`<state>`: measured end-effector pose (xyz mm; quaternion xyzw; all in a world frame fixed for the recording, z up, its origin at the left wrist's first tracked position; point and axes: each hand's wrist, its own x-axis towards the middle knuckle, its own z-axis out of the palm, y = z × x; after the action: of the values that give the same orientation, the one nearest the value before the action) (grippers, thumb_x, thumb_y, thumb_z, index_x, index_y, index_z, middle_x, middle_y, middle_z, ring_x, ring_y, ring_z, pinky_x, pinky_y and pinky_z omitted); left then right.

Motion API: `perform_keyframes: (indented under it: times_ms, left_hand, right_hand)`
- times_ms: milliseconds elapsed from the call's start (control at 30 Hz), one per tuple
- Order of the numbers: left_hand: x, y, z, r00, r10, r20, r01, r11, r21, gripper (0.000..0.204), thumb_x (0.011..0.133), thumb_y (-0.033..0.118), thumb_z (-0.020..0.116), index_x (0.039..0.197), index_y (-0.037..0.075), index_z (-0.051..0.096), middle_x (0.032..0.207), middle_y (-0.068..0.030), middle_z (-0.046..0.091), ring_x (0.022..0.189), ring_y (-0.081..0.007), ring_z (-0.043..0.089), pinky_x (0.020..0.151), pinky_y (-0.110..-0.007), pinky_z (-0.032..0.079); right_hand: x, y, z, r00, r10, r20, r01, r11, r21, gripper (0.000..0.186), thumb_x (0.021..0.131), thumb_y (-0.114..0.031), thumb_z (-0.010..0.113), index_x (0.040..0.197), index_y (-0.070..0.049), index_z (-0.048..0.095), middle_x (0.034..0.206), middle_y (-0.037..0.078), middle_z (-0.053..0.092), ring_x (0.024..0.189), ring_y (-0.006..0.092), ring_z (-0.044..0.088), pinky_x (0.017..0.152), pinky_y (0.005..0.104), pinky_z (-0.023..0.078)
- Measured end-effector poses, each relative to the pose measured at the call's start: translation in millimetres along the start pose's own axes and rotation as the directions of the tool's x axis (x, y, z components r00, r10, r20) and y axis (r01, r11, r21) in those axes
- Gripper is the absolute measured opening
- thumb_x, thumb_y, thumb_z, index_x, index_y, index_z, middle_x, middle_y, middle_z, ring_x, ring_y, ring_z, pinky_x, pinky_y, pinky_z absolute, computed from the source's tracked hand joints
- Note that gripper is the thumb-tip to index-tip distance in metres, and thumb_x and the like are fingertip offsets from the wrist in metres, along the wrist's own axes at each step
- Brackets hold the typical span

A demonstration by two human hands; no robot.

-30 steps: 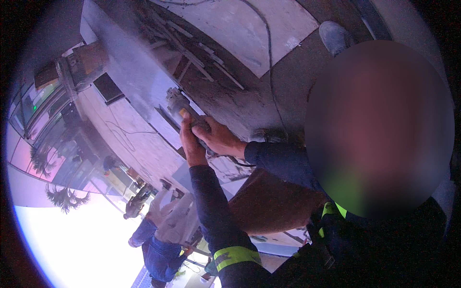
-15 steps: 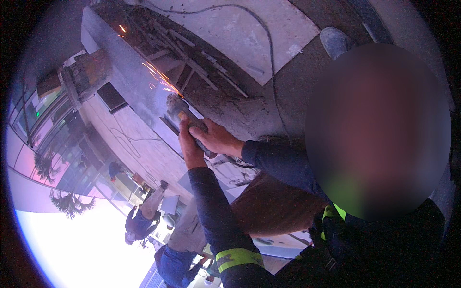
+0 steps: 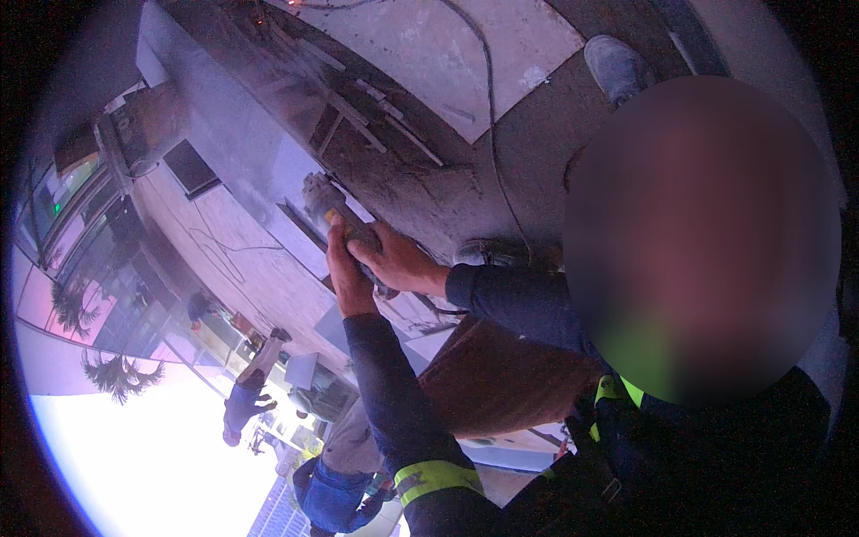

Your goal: The person uses an angle grinder to cut a large rectangular tile on the floor. They position the tile, cut along a marked line, and then separate the cut piece from the main slab.

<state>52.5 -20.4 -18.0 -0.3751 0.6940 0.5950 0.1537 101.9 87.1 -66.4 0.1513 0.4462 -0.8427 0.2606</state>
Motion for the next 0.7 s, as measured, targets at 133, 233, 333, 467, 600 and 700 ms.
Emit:
perform_keyframes:
  times_ms: [133, 233, 333, 467, 600, 700]
  left_hand:
    - [-3.8, -0.5, 2.8, 1.000, 0.011, -0.021, -0.011, 1.000, 0.018, 0.048, 0.103, 0.046, 0.063, 0.122, 0.002, 0.062, 0.102, -0.0073, 0.067, 0.092, -0.0204, 0.068, 0.083, -0.038, 0.055]
    - [-5.8, -2.6, 2.5, 0.999, -0.026, -0.022, 0.026, 1.000, -0.007, 0.049, 0.102, 0.046, 0.064, 0.123, 0.002, 0.062, 0.103, -0.0078, 0.068, 0.092, -0.0207, 0.068, 0.083, -0.039, 0.056]
    - [-9.1, -5.8, 1.4, 1.000, -0.008, 0.014, 0.008, 1.000, -0.011, 0.048, 0.102, 0.045, 0.064, 0.123, 0.002, 0.062, 0.104, -0.0081, 0.068, 0.093, -0.0214, 0.069, 0.083, -0.040, 0.056]
    - [-15.3, -8.4, 2.2, 1.000, -0.006, -0.007, 0.006, 1.000, -0.003, 0.048, 0.102, 0.045, 0.064, 0.124, 0.003, 0.062, 0.104, -0.0081, 0.068, 0.093, -0.0223, 0.069, 0.084, -0.040, 0.057]
    - [-18.0, -8.8, 5.2, 0.999, 0.014, -0.039, -0.014, 1.000, 0.007, 0.048, 0.103, 0.045, 0.063, 0.126, 0.004, 0.061, 0.104, -0.0078, 0.068, 0.093, -0.0224, 0.069, 0.083, -0.040, 0.057]
    - [-19.3, -9.1, 4.6, 1.000, -0.011, -0.013, 0.010, 1.000, -0.029, 0.047, 0.104, 0.045, 0.062, 0.126, 0.004, 0.060, 0.105, -0.0075, 0.068, 0.093, -0.0218, 0.068, 0.083, -0.039, 0.057]
  right_hand:
    - [-3.4, -2.6, -2.1, 0.999, 0.048, -0.006, -0.048, 0.994, -0.094, 0.067, 0.103, -0.054, 0.057, 0.130, 0.007, 0.052, 0.116, 0.033, 0.066, 0.112, 0.0459, 0.067, 0.095, 0.0511, 0.051]
    - [-7.4, -3.1, -4.7, 1.000, 0.009, -0.012, -0.010, 0.994, -0.109, 0.066, 0.103, -0.054, 0.057, 0.128, 0.008, 0.053, 0.115, 0.033, 0.066, 0.112, 0.0464, 0.067, 0.095, 0.0512, 0.051]
    - [-12.2, -1.7, -6.1, 0.998, 0.055, 0.016, -0.054, 0.997, -0.059, 0.064, 0.104, -0.052, 0.057, 0.129, 0.007, 0.053, 0.116, 0.033, 0.067, 0.112, 0.0458, 0.067, 0.096, 0.0511, 0.051]
    - [-18.6, -1.5, -6.0, 1.000, 0.014, 0.009, -0.013, 0.999, -0.039, 0.064, 0.104, -0.051, 0.057, 0.131, 0.007, 0.053, 0.117, 0.032, 0.067, 0.113, 0.0459, 0.066, 0.097, 0.0500, 0.051]
    - [-24.3, -6.1, -10.5, 0.996, -0.080, 0.049, 0.086, 0.987, -0.132, 0.063, 0.104, -0.050, 0.057, 0.131, 0.007, 0.053, 0.119, 0.032, 0.066, 0.115, 0.0461, 0.066, 0.098, 0.0492, 0.050]
    - [-28.5, -8.6, -13.4, 0.994, -0.087, 0.068, 0.096, 0.986, -0.136, 0.062, 0.104, -0.048, 0.058, 0.130, 0.008, 0.053, 0.119, 0.032, 0.065, 0.115, 0.0457, 0.065, 0.099, 0.0490, 0.050]
